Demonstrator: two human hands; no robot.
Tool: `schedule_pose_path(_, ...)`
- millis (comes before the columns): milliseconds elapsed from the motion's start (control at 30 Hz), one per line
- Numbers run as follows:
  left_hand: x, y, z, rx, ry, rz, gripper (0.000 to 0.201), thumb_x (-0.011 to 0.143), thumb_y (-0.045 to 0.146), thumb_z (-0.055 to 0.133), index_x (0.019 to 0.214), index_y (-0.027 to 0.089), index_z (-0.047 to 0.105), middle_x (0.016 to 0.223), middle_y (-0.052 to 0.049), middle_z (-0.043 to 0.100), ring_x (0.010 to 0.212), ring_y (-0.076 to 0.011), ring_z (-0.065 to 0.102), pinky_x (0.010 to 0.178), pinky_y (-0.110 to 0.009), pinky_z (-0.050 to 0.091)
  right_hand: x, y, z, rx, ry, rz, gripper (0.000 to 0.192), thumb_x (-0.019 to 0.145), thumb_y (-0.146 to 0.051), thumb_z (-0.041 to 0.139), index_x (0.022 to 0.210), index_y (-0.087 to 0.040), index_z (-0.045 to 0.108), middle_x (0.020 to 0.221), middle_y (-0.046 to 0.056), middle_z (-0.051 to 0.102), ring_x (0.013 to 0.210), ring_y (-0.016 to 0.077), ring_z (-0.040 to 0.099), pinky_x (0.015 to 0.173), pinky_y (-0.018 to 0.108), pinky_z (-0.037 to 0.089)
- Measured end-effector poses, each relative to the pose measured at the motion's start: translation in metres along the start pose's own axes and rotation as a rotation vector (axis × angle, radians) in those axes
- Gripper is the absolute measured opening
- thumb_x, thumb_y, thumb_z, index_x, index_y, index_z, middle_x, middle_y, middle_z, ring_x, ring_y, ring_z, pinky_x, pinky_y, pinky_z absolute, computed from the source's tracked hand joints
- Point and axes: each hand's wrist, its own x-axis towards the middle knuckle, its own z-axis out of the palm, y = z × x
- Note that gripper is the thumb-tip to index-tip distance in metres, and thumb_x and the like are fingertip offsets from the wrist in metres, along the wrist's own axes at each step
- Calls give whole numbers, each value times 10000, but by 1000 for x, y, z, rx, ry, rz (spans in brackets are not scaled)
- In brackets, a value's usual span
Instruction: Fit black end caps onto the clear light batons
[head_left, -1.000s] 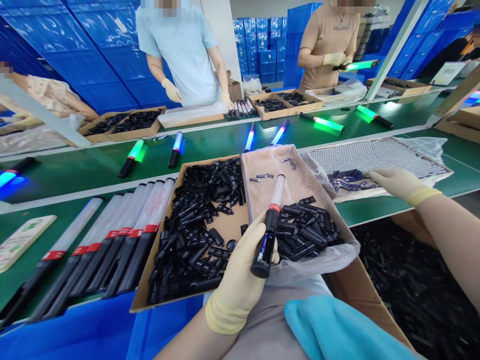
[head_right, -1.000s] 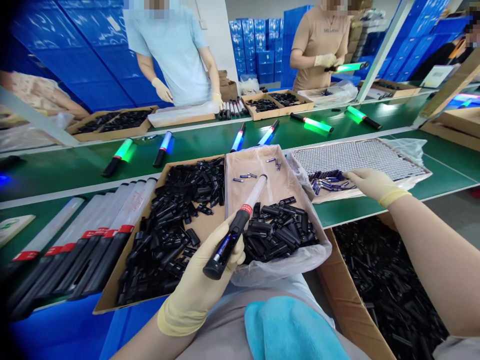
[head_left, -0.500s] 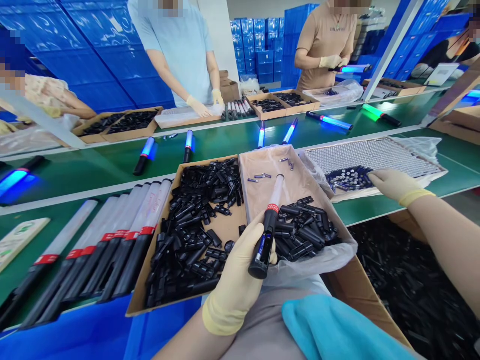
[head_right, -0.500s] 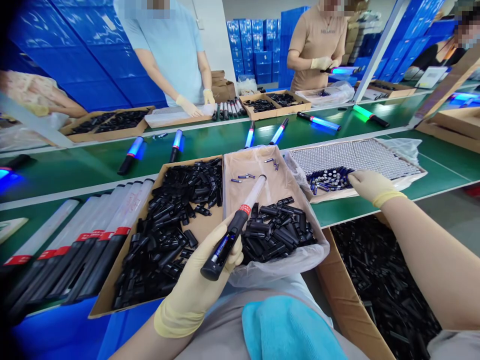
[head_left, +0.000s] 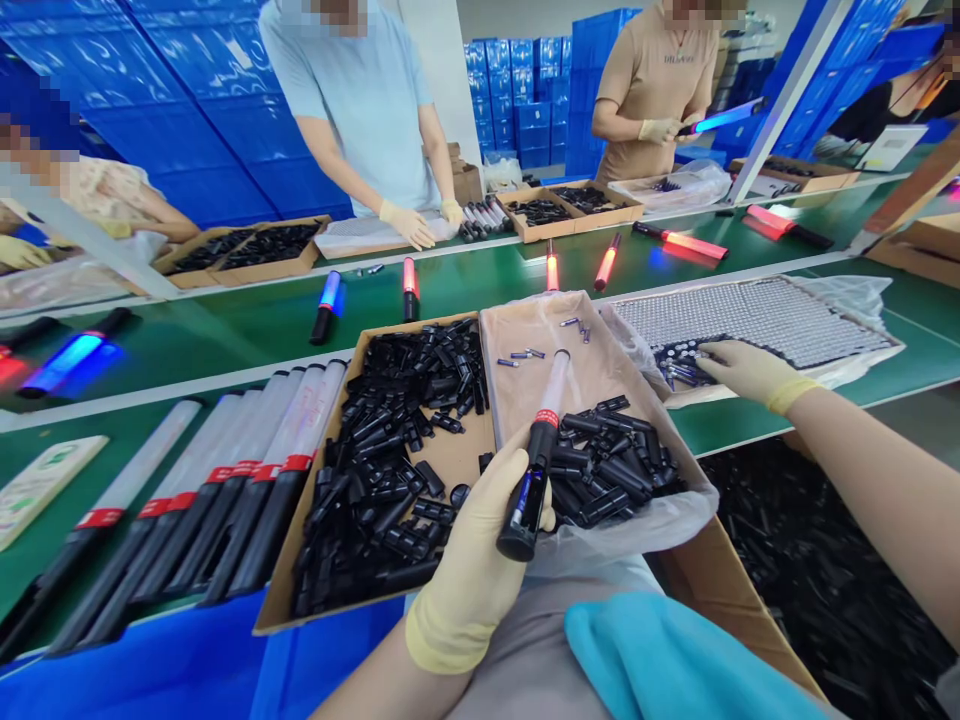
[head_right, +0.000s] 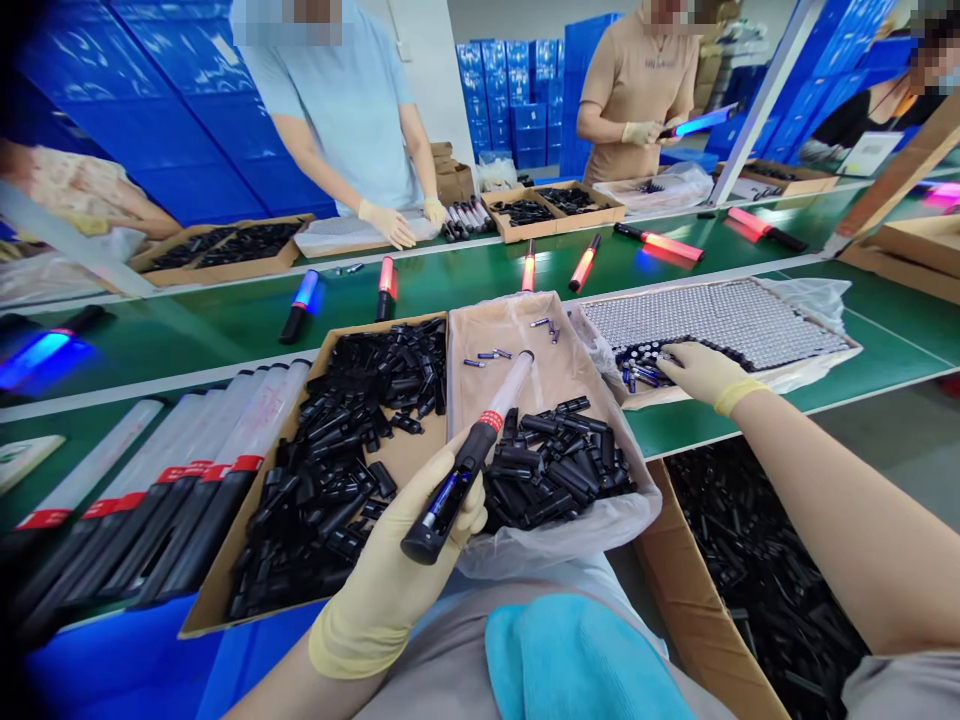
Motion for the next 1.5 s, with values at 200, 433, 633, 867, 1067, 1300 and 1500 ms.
schedule_pose_path(200, 3, -2, -1, -55, -24, -53, 425, 980, 373, 596, 1349, 173, 658, 703, -7, 561, 600, -101, 467, 591, -235, 405, -9, -3, -10, -26, 42, 41, 367, 859, -385, 601, 1073, -137, 767, 1121, 181, 730, 999, 331, 673, 809, 402, 504)
schedule_pose_path(433, 1, -3, 1, -93, -56, -69, 545, 959, 390, 641, 1453, 166, 583, 708, -16, 578, 601, -101, 481, 569, -220, 409, -24, -34, -34, 9, 148, 19, 298, 939, -325, 550, 842, -142, 764, 1058, 168, 734, 904, 233, 655, 712, 352, 388)
schedule_pose_path(633, -1, -6, 9, -87, -5, -32, 569, 923, 409, 695, 1458, 239, 598, 815, -37, 680, 677, -122, 582, 628, -235, 489, -99, -124, -77, 589, 372, 72, 258, 902, -398, 645, 959, -173, 756, 851, 100, 753, 750, 176, 681, 698, 322, 489)
schedule_pose_path(867, -3, -3, 20, 75, -26, 129, 434, 954, 336, 639, 1376, 243, 676, 1395, -53, 675, 1386, -263, 528, 1167, -356, 407, -175, -237, -53, 1035, 52, -322, 206, 855, -422, 712, 896, -222, 741, 792, 4, 742, 676, 127, 672, 641, 236, 557)
schedule_pose_path(1067, -6, -7, 11, 82, -36, 165, 480, 994, 363, 600, 1457, 238, 596, 1521, -56, 574, 1474, -261, 439, 1223, -367, 346, -173, -245, -44, 1077, 74, -278, 222, 853, -425, 714, 838, -203, 709, 748, 0, 711, 660, 120, 649, 605, 216, 532)
schedule_pose_path(1300, -8, -9, 3, 83, -53, 221, 481, 986, 347, 632, 1457, 258, 591, 1550, -34, 544, 1489, -235, 414, 1229, -341, 328, -188, -256, -47, 786, 196, -454, 170, 957, -346, 606, 839, -248, 679, 816, 13, 723, 703, 159, 662, 648, 297, 567)
schedule_pose_path(1500, -15, -3, -9, -27, -1, 251, 416, 976, 335, 631, 1384, 258, 658, 1467, -41, 619, 1409, -265, 500, 1183, -372, 391, -185, -265, -35, 355, 507, -822, 245, 981, -263, 543, 1095, -200, 750, 1013, 125, 665, 935, 248, 648, 795, 410, 569)
